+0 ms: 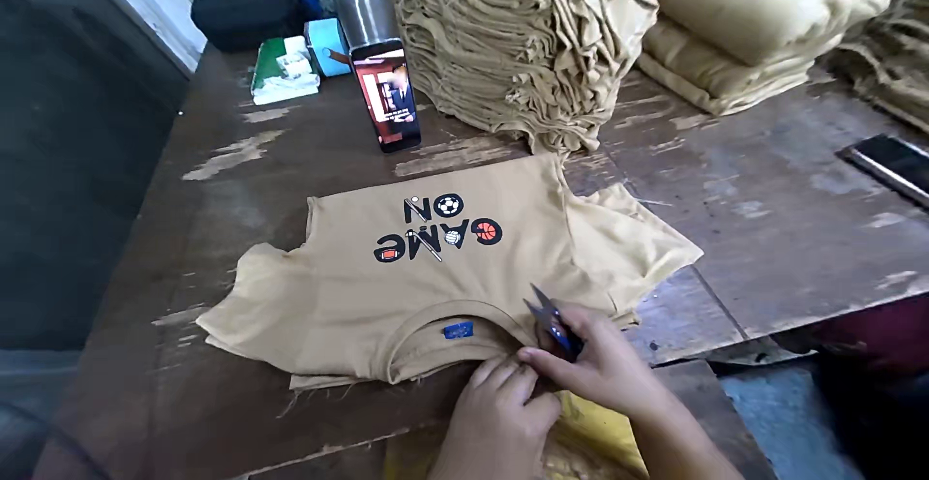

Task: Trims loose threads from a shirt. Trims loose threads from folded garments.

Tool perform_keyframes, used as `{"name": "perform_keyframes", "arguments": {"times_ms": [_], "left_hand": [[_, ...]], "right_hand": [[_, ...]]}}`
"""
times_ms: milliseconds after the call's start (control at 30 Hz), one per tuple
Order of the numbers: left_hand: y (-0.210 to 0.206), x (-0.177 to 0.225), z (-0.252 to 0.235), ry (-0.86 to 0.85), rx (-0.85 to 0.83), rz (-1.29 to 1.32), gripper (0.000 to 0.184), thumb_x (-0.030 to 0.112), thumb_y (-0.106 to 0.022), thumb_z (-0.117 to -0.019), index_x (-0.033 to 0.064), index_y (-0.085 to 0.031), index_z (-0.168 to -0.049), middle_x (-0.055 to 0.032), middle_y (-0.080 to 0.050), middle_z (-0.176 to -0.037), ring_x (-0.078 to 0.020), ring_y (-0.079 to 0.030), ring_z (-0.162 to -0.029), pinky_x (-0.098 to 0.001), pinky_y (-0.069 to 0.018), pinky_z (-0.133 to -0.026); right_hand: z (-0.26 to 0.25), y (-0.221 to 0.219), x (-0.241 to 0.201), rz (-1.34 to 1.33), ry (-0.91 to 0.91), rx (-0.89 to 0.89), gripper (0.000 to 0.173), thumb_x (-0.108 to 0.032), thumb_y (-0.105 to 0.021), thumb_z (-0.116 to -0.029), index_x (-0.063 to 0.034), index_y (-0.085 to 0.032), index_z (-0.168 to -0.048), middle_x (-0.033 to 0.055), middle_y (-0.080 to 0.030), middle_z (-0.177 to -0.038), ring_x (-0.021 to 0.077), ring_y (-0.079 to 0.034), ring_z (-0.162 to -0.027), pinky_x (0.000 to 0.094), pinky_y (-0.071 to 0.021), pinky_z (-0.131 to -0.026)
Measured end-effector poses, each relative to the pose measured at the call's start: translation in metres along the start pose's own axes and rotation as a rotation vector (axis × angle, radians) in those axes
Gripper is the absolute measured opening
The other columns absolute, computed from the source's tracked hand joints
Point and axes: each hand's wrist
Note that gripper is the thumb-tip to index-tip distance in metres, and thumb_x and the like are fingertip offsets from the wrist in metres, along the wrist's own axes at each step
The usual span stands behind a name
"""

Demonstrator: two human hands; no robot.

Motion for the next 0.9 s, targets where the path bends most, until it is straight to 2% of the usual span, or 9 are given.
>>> {"name": "perform_keyframes", "arguments": {"times_ms": [100,267,367,433,500,600,733,800,900], "left_hand": [[-0.009,-0.012,0.000,-0.041,0.070,-0.018,0.017,0.011,-0.061,-0.0947,0.0148,-0.074,-0.085,-0.0052,-0.078,-0.098,-0.0203,-0.074,-0.102,-0.0376,-0.0568,-0.096],[-0.018,-0.022,-0.002,0.081,0.284,0.159,0.015,0.009,-0.064,-0.0939,0.0091,-0.079,-0.091,-0.0042,-0.078,-0.097,-0.0131,-0.073,-0.096,-0.0243,-0.0563,-0.091],[-0.016,-0.022,-0.005,0.241,0.383,0.411,0.007,0.006,-0.071,-0.0905,0.0035,-0.077,-0.091,-0.0046,-0.078,-0.094,-0.0065,-0.073,-0.093,-0.0188,-0.0574,-0.089],[-0.013,-0.023,-0.007,0.341,0.405,0.647,0.007,0.003,-0.074,-0.0889,0.0002,-0.076,-0.095,-0.0047,-0.077,-0.096,-0.0052,-0.073,-0.090,-0.0196,-0.0603,-0.084],[-0.007,-0.024,-0.009,0.439,0.370,0.845,0.009,0.001,-0.074,-0.0892,0.0011,-0.073,-0.098,-0.0014,-0.076,-0.097,-0.0042,-0.073,-0.087,-0.0204,-0.0614,-0.080],[0.002,-0.026,-0.012,0.503,0.257,1.029,0.008,0.002,-0.069,-0.0935,0.0025,-0.067,-0.101,0.0005,-0.073,-0.095,-0.0037,-0.070,-0.083,-0.0205,-0.0596,-0.076],[0.002,-0.019,-0.014,0.551,0.188,1.174,0.008,0.004,-0.067,-0.0956,0.0045,-0.064,-0.103,0.0026,-0.072,-0.094,-0.0022,-0.067,-0.080,-0.0194,-0.0574,-0.072],[0.000,-0.015,-0.013,0.555,0.226,1.184,0.010,0.005,-0.069,-0.0948,0.0059,-0.062,-0.102,0.0024,-0.072,-0.094,-0.0029,-0.069,-0.081,-0.0200,-0.0586,-0.073],[0.001,-0.011,-0.008,0.514,0.287,1.159,0.011,0.007,-0.071,-0.0940,0.0098,-0.062,-0.099,0.0028,-0.074,-0.097,-0.0035,-0.071,-0.085,-0.0205,-0.0594,-0.077]], "right_hand": [[-0.007,0.003,0.000,0.019,-0.014,-0.088,0.022,-0.026,-0.067,-0.0882,-0.0081,-0.058,-0.083,-0.0052,-0.051,-0.067,-0.0025,-0.044,-0.057,0.0145,-0.0354,-0.052],[0.004,-0.008,0.003,-0.082,0.108,0.200,0.011,-0.014,-0.063,-0.0892,-0.0061,-0.055,-0.087,-0.0030,-0.056,-0.073,-0.0045,-0.049,-0.064,0.0102,-0.0398,-0.056],[0.006,-0.014,0.003,-0.214,0.146,0.326,0.012,-0.011,-0.064,-0.0888,-0.0138,-0.054,-0.093,-0.0083,-0.060,-0.079,-0.0043,-0.058,-0.074,0.0171,-0.0530,-0.081],[0.005,-0.019,0.004,-0.342,0.144,0.361,0.015,-0.009,-0.066,-0.0887,-0.0175,-0.054,-0.093,-0.0107,-0.059,-0.079,-0.0037,-0.058,-0.075,0.0198,-0.0531,-0.086],[0.006,-0.021,0.008,-0.511,0.126,0.352,0.019,-0.008,-0.068,-0.0894,-0.0202,-0.054,-0.092,-0.0117,-0.059,-0.079,-0.0035,-0.058,-0.075,0.0188,-0.0528,-0.083],[0.006,-0.022,0.014,-0.660,0.076,0.348,0.022,-0.005,-0.070,-0.0896,-0.0214,-0.055,-0.092,-0.0114,-0.061,-0.082,-0.0026,-0.061,-0.072,0.0159,-0.0558,-0.064],[0.010,-0.003,0.015,-0.161,0.081,0.308,0.009,-0.009,-0.063,-0.0924,-0.0066,-0.055,-0.090,-0.0019,-0.058,-0.080,-0.0016,-0.057,-0.070,0.0132,-0.0502,-0.063],[0.016,0.013,0.016,0.132,0.102,0.213,0.021,-0.021,-0.062,-0.0964,-0.0014,-0.059,-0.089,0.0033,-0.055,-0.074,0.0019,-0.050,-0.065,0.0149,-0.0436,-0.060],[0.029,0.030,0.013,0.361,0.110,0.077,0.048,-0.052,-0.058,-0.1005,-0.0074,-0.058,-0.083,0.0013,-0.051,-0.065,0.0076,-0.046,-0.054,0.0239,-0.0400,-0.048]]}}
Point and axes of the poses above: each hand's wrist, its own z-axis away from the middle knuckle, its own y-axis out of the back of the hand, x = y × z
